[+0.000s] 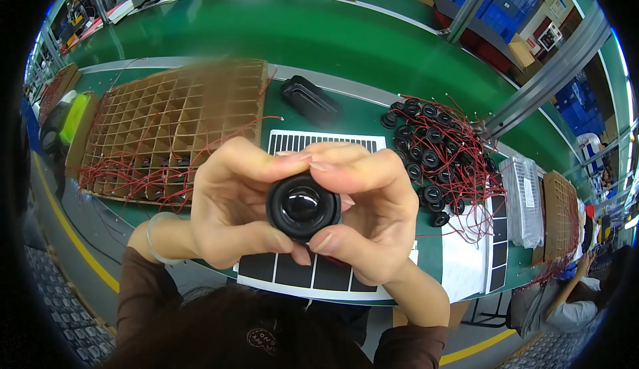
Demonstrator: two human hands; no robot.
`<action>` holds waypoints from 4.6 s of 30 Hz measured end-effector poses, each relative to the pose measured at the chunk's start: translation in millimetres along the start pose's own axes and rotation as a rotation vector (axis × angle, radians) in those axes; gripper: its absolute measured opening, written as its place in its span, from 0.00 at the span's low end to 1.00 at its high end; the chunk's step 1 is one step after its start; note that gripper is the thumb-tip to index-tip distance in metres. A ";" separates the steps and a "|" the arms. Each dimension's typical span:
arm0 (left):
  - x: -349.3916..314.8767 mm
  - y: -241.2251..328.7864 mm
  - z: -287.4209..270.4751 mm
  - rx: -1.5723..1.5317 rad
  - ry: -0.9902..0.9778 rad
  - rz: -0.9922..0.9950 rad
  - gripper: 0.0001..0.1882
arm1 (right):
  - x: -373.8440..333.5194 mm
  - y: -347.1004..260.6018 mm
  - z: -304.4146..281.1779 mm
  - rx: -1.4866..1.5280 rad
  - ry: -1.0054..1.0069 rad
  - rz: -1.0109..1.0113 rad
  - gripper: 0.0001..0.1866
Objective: Inspecting small speaker drivers and applying adhesive ring components at a factory assembly line.
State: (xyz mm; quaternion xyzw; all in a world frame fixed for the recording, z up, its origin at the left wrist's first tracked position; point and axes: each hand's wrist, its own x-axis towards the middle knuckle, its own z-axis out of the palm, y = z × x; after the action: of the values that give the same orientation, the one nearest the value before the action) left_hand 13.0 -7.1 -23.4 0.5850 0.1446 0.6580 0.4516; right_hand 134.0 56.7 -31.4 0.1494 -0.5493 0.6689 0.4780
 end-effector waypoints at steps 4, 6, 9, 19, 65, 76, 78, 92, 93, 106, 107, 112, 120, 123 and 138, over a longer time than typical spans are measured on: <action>-0.3 4.4 4.8 -0.300 0.106 -0.153 0.22 | -0.7 -3.0 -6.3 -0.091 0.018 0.012 0.17; -0.8 4.1 4.7 -0.348 0.124 -0.178 0.20 | -0.3 -3.1 -7.7 -0.113 -0.006 0.000 0.16; -2.7 1.5 3.3 -0.383 0.158 -0.182 0.15 | 0.8 -2.9 -6.9 -0.124 0.023 0.035 0.13; 7.5 15.9 1.4 -0.518 0.335 -0.433 0.16 | 9.6 -15.1 3.0 -0.749 -0.051 -0.052 0.28; 13.0 23.8 -3.8 -0.285 0.179 -0.578 0.20 | 14.7 -40.4 6.9 -1.117 -0.135 -0.042 0.26; 14.5 23.0 -5.1 -0.366 0.214 -0.580 0.18 | 16.2 -39.9 5.3 -1.127 -0.154 -0.045 0.25; 13.8 23.8 -6.8 -0.384 0.204 -0.596 0.18 | 17.9 -40.4 4.1 -1.163 -0.218 -0.081 0.25; 20.5 30.3 -5.0 -0.400 0.200 -0.711 0.19 | 22.7 -48.0 3.6 -1.142 -0.221 0.056 0.23; 19.3 28.6 -5.8 -0.378 0.180 -0.689 0.19 | 22.0 -47.1 2.4 -1.125 -0.221 0.053 0.24; 14.5 16.7 -5.2 -0.161 0.016 -0.410 0.21 | 18.2 -43.5 2.3 -1.006 -0.103 0.105 0.26; 14.6 17.6 -4.4 -0.162 0.015 -0.409 0.21 | 17.8 -44.2 2.1 -0.980 -0.076 0.106 0.26; 15.6 23.4 -5.5 -0.329 0.127 -0.552 0.20 | 18.5 -43.4 3.2 -0.968 -0.102 0.111 0.26; 13.0 21.5 -5.9 -0.204 0.101 -0.526 0.16 | 20.8 -42.7 5.5 -1.152 -0.281 -0.053 0.25; 13.6 22.7 -6.4 -0.170 0.102 -0.571 0.16 | 20.5 -41.0 7.3 -1.159 -0.279 -0.074 0.25; 14.3 28.3 -2.4 -0.343 0.170 -0.596 0.20 | 19.3 -37.1 -2.9 -0.923 -0.145 0.100 0.27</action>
State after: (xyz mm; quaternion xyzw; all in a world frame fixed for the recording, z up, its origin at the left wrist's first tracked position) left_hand 0.1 -10.9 5.4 0.3758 0.2334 0.5583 0.7019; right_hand 155.1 66.2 3.6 -0.0592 -0.8278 0.3646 0.4223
